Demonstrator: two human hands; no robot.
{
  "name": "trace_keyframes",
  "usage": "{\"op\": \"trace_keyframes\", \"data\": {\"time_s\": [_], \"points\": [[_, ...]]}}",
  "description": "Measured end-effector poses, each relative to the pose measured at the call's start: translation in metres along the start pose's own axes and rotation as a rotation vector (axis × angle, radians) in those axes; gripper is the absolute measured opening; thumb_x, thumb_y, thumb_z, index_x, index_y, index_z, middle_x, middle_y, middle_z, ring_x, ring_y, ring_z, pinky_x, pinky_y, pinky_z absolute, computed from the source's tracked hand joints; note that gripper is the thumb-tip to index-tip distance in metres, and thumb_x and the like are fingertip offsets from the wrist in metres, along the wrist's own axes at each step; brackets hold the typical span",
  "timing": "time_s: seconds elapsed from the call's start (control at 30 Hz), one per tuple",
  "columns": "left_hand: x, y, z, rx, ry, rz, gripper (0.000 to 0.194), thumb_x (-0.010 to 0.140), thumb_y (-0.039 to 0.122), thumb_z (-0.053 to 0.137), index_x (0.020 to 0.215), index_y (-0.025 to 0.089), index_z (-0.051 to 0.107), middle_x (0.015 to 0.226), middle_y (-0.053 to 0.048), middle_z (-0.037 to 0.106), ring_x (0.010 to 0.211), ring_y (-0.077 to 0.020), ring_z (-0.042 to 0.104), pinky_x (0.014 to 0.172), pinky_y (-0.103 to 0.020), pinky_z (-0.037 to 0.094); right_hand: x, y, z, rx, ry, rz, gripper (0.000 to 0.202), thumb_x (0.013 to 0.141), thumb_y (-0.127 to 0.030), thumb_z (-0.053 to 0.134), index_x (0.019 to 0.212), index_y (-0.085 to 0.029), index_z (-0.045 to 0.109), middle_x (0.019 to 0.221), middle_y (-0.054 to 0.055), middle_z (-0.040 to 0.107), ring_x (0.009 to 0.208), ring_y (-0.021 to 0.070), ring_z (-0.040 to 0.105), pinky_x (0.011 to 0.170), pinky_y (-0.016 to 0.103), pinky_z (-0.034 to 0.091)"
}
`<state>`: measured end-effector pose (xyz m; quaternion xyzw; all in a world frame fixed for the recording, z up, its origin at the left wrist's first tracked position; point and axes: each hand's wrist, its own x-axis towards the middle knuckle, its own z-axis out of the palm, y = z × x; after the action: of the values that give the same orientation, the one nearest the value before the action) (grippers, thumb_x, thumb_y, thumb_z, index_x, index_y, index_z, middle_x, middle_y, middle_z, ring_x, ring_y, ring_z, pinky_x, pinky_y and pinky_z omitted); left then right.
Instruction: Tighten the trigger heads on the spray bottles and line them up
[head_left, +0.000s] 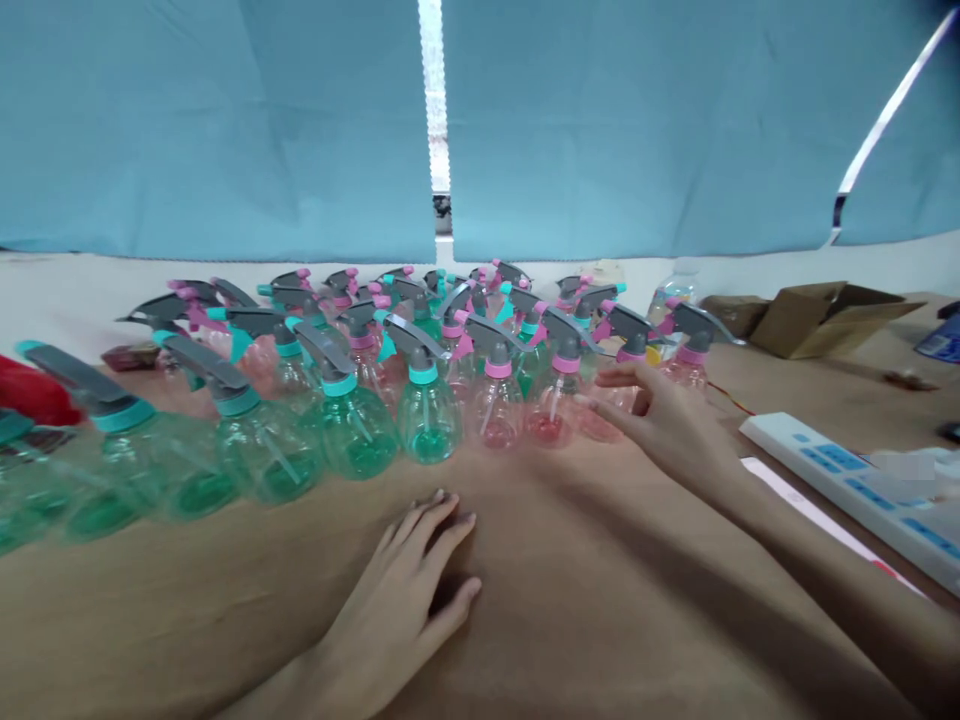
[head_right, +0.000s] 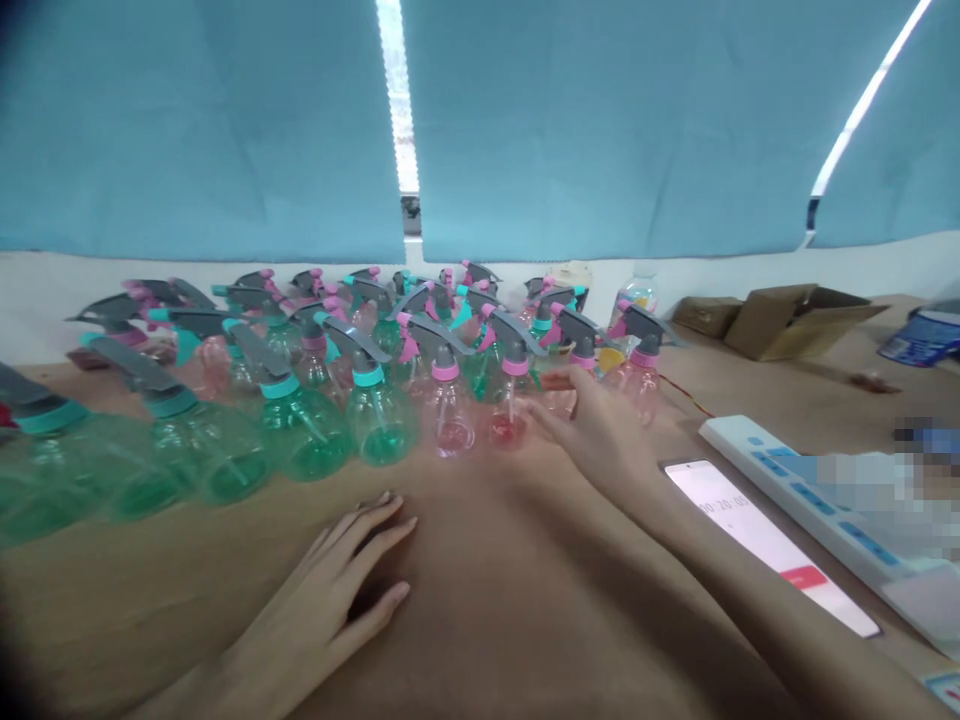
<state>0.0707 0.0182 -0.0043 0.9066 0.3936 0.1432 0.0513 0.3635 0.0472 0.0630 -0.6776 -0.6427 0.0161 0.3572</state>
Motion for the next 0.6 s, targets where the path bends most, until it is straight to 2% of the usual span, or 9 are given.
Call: {"op": "trace_keyframes", "data": {"time_s": [0.17,0.23,0.33,0.47,0.6], "points": [[0.004,0.006,0.000,-0.077,0.026,0.010,0.034,0.089,0.025,0.049,0.123,0.024,0.047,0.130,-0.006,0.048,0.118,-0.0255,0.047,0.096,-0.043,0.040,0.018,0.006,0.019,0.051,-0.057,-0.003,0.059,0.076,-0.056,0.055,0.117,-0.013,0.052,0.108,0.015,0.065,0.093,0.0313,0.062,0.073,0.042,0.047],[0.006,0.012,0.001,-0.119,0.036,0.019,0.033,0.088,0.022,0.049,0.120,0.025,0.047,0.128,-0.006,0.050,0.116,-0.0244,0.049,0.095,-0.042,0.041,0.026,0.005,0.029,0.053,-0.070,-0.010,0.066,0.075,-0.059,0.054,0.121,-0.012,0.049,0.108,0.016,0.065,0.095,0.0324,0.062,0.074,0.043,0.047],[0.010,0.021,0.002,-0.186,0.046,0.033,0.032,0.086,0.018,0.049,0.116,0.025,0.049,0.123,-0.005,0.053,0.113,-0.0232,0.051,0.094,-0.040,0.043,0.032,0.005,0.036,0.012,-0.101,-0.022,0.063,0.075,-0.058,0.054,0.118,-0.013,0.051,0.100,0.015,0.067,0.091,0.0342,0.063,0.070,0.043,0.047],[0.017,0.033,0.004,-0.267,0.049,0.029,0.030,0.085,0.015,0.048,0.113,0.026,0.051,0.119,-0.003,0.054,0.110,-0.0209,0.053,0.094,-0.038,0.043,0.023,0.004,0.029,-0.005,-0.111,-0.023,0.057,0.075,-0.055,0.055,0.115,-0.015,0.052,0.099,0.014,0.067,0.091,0.0348,0.062,0.069,0.042,0.047],[0.025,0.041,0.005,-0.332,0.054,-0.044,0.031,0.083,0.018,0.052,0.113,0.026,0.049,0.117,-0.002,0.055,0.109,-0.0216,0.053,0.094,-0.039,0.043,0.002,0.002,0.009,-0.032,-0.161,-0.019,0.057,0.074,-0.059,0.054,0.114,-0.018,0.052,0.100,0.013,0.066,0.091,0.0343,0.062,0.067,0.042,0.047]]}}
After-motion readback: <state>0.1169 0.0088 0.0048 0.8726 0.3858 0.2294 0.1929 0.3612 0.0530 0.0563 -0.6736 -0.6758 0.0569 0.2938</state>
